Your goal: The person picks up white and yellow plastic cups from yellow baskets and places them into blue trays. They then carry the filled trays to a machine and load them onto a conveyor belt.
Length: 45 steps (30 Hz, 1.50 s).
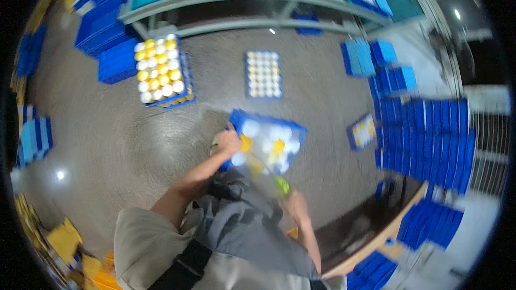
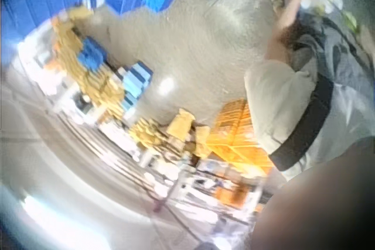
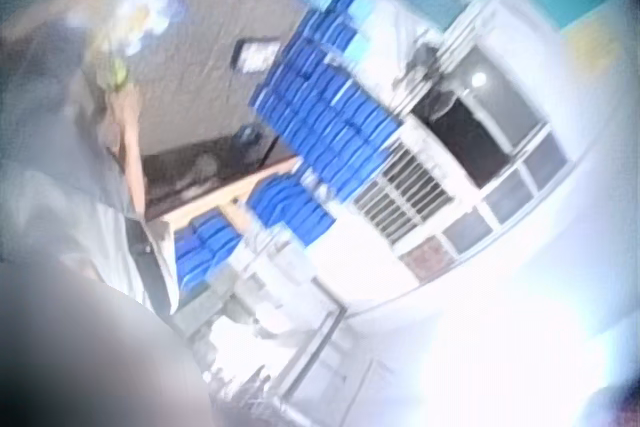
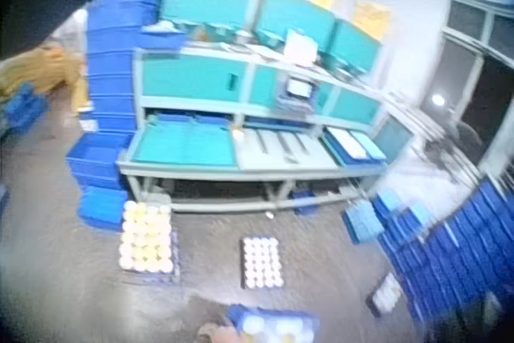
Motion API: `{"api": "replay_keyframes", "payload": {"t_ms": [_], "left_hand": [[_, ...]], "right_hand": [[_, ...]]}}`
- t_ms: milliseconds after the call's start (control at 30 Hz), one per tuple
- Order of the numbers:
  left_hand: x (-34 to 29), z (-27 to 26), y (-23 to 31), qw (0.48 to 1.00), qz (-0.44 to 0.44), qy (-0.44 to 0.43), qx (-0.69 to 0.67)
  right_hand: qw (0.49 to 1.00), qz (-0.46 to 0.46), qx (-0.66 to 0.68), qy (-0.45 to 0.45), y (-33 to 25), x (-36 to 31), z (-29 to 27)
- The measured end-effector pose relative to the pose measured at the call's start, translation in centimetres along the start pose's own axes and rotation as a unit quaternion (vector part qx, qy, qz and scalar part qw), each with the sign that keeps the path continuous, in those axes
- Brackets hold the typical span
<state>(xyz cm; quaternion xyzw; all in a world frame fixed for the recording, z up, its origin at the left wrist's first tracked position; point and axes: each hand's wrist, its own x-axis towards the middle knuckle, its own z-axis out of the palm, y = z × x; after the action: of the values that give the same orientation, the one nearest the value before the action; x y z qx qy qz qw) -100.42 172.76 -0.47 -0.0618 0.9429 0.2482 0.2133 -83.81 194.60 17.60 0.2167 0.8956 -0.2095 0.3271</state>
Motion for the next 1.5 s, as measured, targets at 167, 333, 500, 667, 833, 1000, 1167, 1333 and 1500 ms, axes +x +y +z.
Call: {"api": "replay_keyframes", "payload": {"t_ms": [167, 333, 500, 667, 833, 1000, 1167, 1333, 1500], "left_hand": [[-1.5, 1.6, -0.2, 1.0, 0.006, -0.013, 0.014], [-6.1, 1.9, 0.1, 0.997, 0.05, 0.056, -0.036], [-10.7, 2.8, 0.6, 0.999, 0.038, 0.011, -0.013], [-15.2, 3.1, 1.6, 0.998, 0.044, 0.016, -0.028], [-17.8, 3.2, 2.3, 0.995, 0.083, 0.028, -0.041], [-19.1, 3.9, 2.8, 0.992, 0.116, 0.023, -0.039], [-19.3, 4.6, 3.3, 0.991, 0.121, 0.032, 0.036], [-19.2, 5.0, 3.4, 0.992, 0.12, 0.031, 0.039], [-19.7, 5.4, 4.0, 0.992, 0.098, 0.016, 0.083]], "right_hand": [[0.999, 0.041, -0.009, 0.035, 4.3, -0.4, 1.2], [0.99, 0.111, 0.053, 0.068, 11.4, -1.2, 1.1], [0.986, 0.097, 0.088, 0.101, 17.7, -3.0, 1.3], [0.963, 0.153, 0.126, 0.182, 23.1, -4.6, 0.7], [0.957, 0.147, 0.153, 0.197, 25.5, -6.0, -1.2], [0.969, 0.118, 0.131, 0.174, 24.6, -8.5, -1.5], [0.978, 0.071, 0.117, 0.156, 22.3, -10.6, -0.8], [0.983, 0.018, 0.128, 0.129, 20.1, -11.8, -0.2], [0.985, -0.074, 0.097, 0.125, 16.5, -13.1, 1.0]]}}
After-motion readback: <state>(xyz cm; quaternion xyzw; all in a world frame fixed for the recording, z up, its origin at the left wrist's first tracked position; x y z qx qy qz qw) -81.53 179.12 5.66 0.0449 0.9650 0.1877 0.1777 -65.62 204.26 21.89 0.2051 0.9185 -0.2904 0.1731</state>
